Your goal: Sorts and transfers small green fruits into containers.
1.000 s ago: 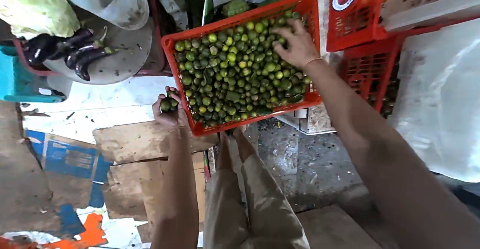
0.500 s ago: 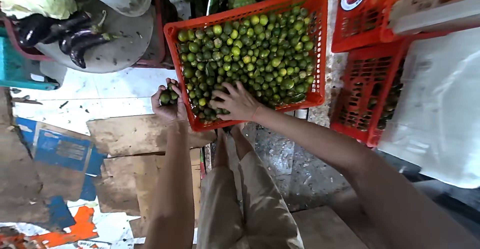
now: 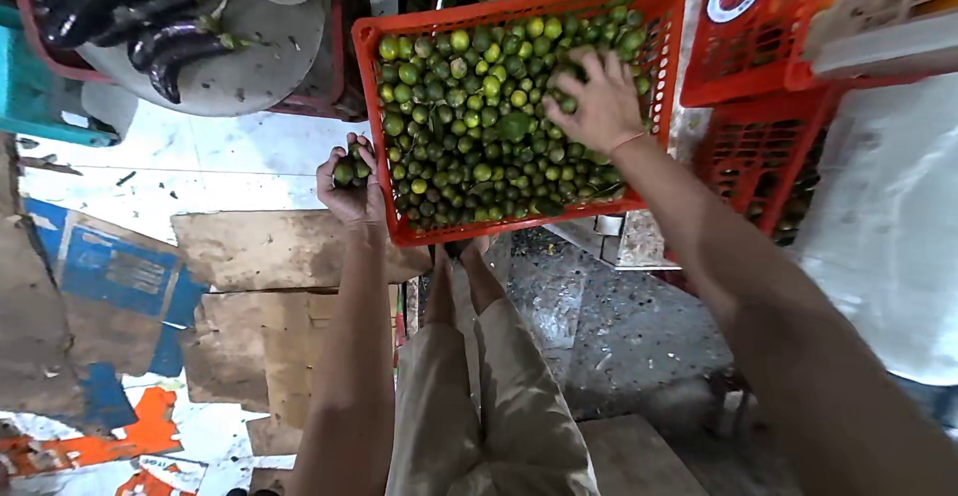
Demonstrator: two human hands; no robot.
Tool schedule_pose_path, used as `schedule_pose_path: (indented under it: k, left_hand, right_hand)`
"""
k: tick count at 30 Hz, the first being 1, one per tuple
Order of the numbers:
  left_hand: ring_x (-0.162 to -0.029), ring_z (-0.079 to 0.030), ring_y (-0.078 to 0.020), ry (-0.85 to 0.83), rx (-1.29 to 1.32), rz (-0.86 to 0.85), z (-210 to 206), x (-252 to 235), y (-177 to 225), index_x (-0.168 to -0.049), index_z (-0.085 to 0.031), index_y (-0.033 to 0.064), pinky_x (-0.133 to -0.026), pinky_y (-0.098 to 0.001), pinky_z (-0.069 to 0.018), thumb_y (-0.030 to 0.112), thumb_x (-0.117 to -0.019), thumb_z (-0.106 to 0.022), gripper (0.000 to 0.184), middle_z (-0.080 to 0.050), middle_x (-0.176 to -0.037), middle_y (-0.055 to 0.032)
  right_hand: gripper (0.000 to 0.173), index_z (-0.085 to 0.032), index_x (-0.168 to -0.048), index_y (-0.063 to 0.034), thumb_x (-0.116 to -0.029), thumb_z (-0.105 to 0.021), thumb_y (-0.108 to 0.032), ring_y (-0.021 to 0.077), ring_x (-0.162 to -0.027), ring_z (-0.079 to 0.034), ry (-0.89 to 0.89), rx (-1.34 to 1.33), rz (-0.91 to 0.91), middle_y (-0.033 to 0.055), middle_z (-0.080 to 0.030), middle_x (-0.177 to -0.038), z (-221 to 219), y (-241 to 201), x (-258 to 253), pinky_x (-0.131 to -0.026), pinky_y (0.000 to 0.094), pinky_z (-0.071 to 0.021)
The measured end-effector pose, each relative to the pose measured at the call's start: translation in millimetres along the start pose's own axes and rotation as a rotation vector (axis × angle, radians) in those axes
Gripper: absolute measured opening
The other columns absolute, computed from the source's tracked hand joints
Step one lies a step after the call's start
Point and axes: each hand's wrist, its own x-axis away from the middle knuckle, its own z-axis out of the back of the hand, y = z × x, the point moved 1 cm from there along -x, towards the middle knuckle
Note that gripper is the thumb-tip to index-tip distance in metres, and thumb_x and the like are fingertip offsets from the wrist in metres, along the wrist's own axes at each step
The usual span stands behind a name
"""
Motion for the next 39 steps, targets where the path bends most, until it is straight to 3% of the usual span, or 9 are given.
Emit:
schedule_pose_path:
  k: [5, 7, 9, 14, 17, 22, 30, 35, 39]
  left_hand:
    - [-0.1, -0.07, -0.0295, -0.045, 0.018, 0.025, 5, -3, 1, -0.098, -0.056, 0.0007, -0.091, -0.0368, -0.0583, 0.017, -0.0978, -0.049, 0.018, -0.067, -0.108, -0.0214]
    - [-0.101, -0.07, -0.0297, -0.038, 0.027, 0.028, 7, -3, 1, -0.097, -0.055, 0.0009, -0.09, -0.0365, -0.0586, 0.017, -0.098, -0.049, 0.017, -0.066, -0.109, -0.0218]
    - [-0.102, -0.069, -0.0297, -0.016, 0.03, 0.029, 8, -3, 1, -0.097, -0.055, 0.0015, -0.091, -0.0368, -0.0583, 0.018, -0.0984, -0.048, 0.018, -0.066, -0.11, -0.0212]
    - [-0.103, -0.069, -0.0282, -0.014, -0.002, 0.04, 7, -4, 2, -0.096, -0.056, 0.0029, -0.095, -0.0372, -0.0562, 0.017, -0.0972, -0.049, 0.016, -0.066, -0.109, -0.0188]
    - [-0.104, -0.069, -0.0288, -0.015, 0.014, 0.038, 6, -2, 1, -0.092, -0.057, 0.004, -0.097, -0.0378, -0.0553, 0.016, -0.0958, -0.051, 0.014, -0.067, -0.108, -0.0188]
    - [-0.103, -0.069, -0.03, 0.022, 0.034, 0.018, 1, 1, 1, -0.093, -0.056, 0.0032, -0.097, -0.039, -0.0553, 0.014, -0.0964, -0.051, 0.012, -0.067, -0.107, -0.0197]
    - [-0.103, -0.069, -0.0301, 0.052, 0.054, 0.04, -1, 1, 5, -0.093, -0.055, 0.0033, -0.095, -0.0398, -0.0567, 0.014, -0.0964, -0.051, 0.012, -0.067, -0.106, -0.0197]
    - [-0.103, -0.069, -0.0304, 0.031, 0.055, 0.063, -2, 5, 8, -0.092, -0.059, 0.0035, -0.093, -0.04, -0.0571, 0.022, -0.0988, -0.046, 0.023, -0.068, -0.106, -0.0194]
    - [-0.1, -0.07, -0.0309, 0.091, 0.058, 0.03, -7, 10, 5, -0.091, -0.057, 0.0045, -0.092, -0.041, -0.0578, 0.024, -0.1003, -0.044, 0.025, -0.069, -0.103, -0.0192]
  right_hand:
    - [0.09, -0.039, -0.159, -0.0315, -0.0857, -0.045, -0.083, 0.0465, -0.143, -0.04, 0.01, 0.053, -0.085, 0.011, -0.034, -0.166, 44, -23, 3, -0.108, 0.0698, -0.0361]
    - [0.061, -0.051, -0.152, -0.0198, -0.1005, -0.051, -0.053, 0.0478, -0.144, -0.038, 0.073, 0.031, 0.008, 0.0175, -0.042, -0.16, 37, -75, 15, -0.112, 0.0699, -0.0317]
    - [0.032, -0.069, -0.126, -0.0096, -0.1053, -0.052, -0.026, 0.0438, -0.128, -0.056, 0.123, -0.015, 0.239, 0.021, -0.063, -0.134, 3, -128, 26, -0.102, 0.0617, -0.0454]
    - [0.026, -0.071, -0.121, -0.0158, -0.1029, -0.054, -0.025, 0.0369, -0.121, -0.062, 0.059, -0.025, 0.644, 0.0114, -0.069, -0.128, -75, -163, 19, -0.098, 0.0522, -0.0513]
    - [0.022, -0.068, -0.117, -0.0124, -0.1025, -0.057, -0.024, 0.0395, -0.108, -0.064, 0.031, 0.083, 0.632, 0.0152, -0.068, -0.117, -62, -146, 16, -0.091, 0.0561, -0.0495]
    - [0.027, -0.063, -0.129, -0.0111, -0.1072, -0.051, -0.02, 0.0495, -0.12, -0.058, -0.056, 0.216, 0.447, 0.0229, -0.063, -0.127, -27, -92, 13, -0.101, 0.0722, -0.0403]
    - [0.048, -0.062, -0.136, -0.0169, -0.1103, -0.03, -0.043, 0.0452, -0.135, -0.048, 0.001, 0.036, 0.042, 0.0192, -0.053, -0.146, 10, -5, 2, -0.109, 0.0653, -0.0348]
    - [0.046, -0.062, -0.139, -0.0194, -0.1031, -0.049, -0.045, 0.0428, -0.138, -0.047, 0.23, -0.002, -0.02, 0.0158, -0.054, -0.149, 19, -59, 18, -0.112, 0.0649, -0.0342]
    - [0.028, -0.074, -0.123, -0.0154, -0.1016, -0.063, -0.028, 0.0346, -0.118, -0.062, -0.12, -0.183, 0.369, 0.0135, -0.068, -0.121, -20, -138, 41, -0.103, 0.0534, -0.0488]
